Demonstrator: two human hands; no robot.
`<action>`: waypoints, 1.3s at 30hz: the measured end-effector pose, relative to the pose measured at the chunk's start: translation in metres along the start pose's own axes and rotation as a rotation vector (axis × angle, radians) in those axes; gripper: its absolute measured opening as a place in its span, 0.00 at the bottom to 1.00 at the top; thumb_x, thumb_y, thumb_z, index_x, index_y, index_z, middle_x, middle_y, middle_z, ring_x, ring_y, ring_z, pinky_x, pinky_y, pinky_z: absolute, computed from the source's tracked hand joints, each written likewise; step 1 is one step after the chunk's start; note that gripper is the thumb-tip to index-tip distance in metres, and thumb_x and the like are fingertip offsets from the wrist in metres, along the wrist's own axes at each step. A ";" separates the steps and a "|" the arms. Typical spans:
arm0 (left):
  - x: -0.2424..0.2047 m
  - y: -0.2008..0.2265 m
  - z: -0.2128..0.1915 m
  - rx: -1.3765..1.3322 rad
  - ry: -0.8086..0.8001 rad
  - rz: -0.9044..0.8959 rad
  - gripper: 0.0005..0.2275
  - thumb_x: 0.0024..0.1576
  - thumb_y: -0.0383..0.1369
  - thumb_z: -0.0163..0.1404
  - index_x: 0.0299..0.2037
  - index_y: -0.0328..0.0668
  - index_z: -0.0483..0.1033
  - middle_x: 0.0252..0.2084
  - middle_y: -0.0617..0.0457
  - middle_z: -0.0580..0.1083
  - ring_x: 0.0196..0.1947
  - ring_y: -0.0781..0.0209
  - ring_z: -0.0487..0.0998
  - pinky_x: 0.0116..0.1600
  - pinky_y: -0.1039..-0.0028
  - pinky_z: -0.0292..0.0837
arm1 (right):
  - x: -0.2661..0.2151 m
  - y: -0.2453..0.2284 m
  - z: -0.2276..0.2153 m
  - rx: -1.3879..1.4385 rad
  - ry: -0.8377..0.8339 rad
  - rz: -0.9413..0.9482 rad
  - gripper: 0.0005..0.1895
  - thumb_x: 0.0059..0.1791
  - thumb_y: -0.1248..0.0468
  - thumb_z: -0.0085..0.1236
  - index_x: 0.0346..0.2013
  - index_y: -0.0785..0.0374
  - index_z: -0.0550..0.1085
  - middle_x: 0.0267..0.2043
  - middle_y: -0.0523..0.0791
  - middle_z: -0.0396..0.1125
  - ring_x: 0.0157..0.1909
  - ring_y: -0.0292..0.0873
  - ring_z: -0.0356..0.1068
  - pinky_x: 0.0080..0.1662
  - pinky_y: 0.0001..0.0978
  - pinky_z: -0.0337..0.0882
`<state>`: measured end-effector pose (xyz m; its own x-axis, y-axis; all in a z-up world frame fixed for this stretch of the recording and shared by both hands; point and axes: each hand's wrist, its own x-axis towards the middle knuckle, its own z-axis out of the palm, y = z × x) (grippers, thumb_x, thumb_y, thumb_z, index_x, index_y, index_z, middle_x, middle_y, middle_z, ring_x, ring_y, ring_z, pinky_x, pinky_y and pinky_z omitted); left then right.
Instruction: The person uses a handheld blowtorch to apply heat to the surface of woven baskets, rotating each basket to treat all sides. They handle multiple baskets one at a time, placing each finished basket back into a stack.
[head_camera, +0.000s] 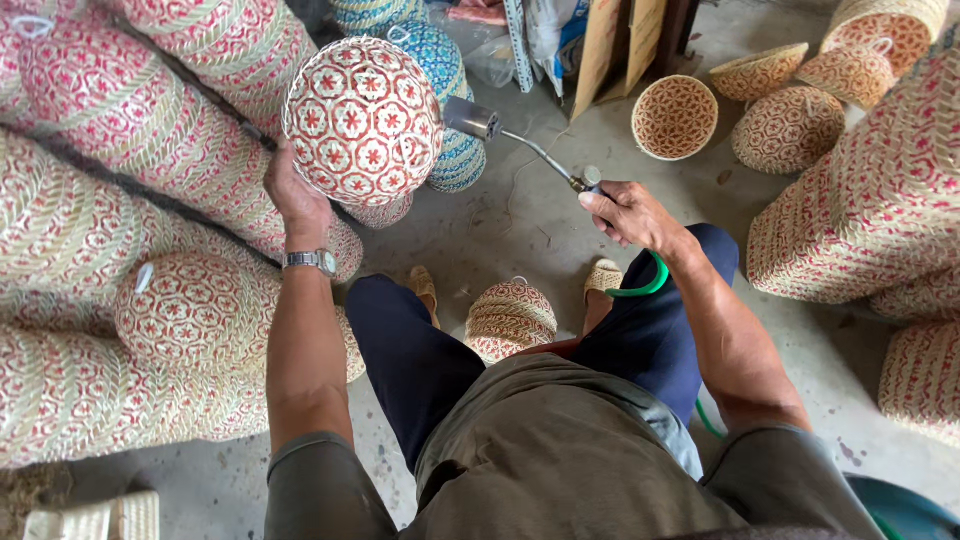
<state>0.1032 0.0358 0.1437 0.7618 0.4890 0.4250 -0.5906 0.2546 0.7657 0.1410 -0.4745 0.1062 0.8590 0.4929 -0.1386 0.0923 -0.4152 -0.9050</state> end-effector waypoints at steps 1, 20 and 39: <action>0.002 0.001 0.005 0.014 -0.008 0.000 0.18 0.63 0.33 0.48 0.57 0.23 0.74 0.58 0.41 0.75 0.57 0.51 0.78 0.65 0.60 0.73 | -0.001 0.002 -0.002 0.002 0.021 0.003 0.28 0.54 0.42 0.51 0.25 0.64 0.70 0.18 0.42 0.62 0.19 0.35 0.63 0.23 0.31 0.66; 0.029 0.003 0.042 0.686 -0.249 0.182 0.16 0.68 0.35 0.52 0.26 0.46 0.71 0.21 0.64 0.64 0.21 0.73 0.57 0.31 0.80 0.52 | -0.008 -0.014 -0.026 0.013 0.011 -0.124 0.25 0.53 0.44 0.54 0.26 0.63 0.71 0.18 0.41 0.62 0.18 0.35 0.62 0.23 0.33 0.64; -0.003 -0.006 0.061 0.783 -0.106 0.239 0.17 0.69 0.35 0.51 0.25 0.42 0.70 0.23 0.64 0.63 0.25 0.72 0.56 0.32 0.75 0.51 | -0.007 -0.024 -0.015 -0.216 0.031 -0.315 0.28 0.53 0.42 0.54 0.32 0.67 0.73 0.17 0.46 0.62 0.21 0.43 0.64 0.29 0.41 0.66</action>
<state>0.1207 -0.0176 0.1675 0.6832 0.3651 0.6324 -0.4135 -0.5204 0.7471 0.1402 -0.4794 0.1350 0.7863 0.5999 0.1480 0.4552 -0.4005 -0.7952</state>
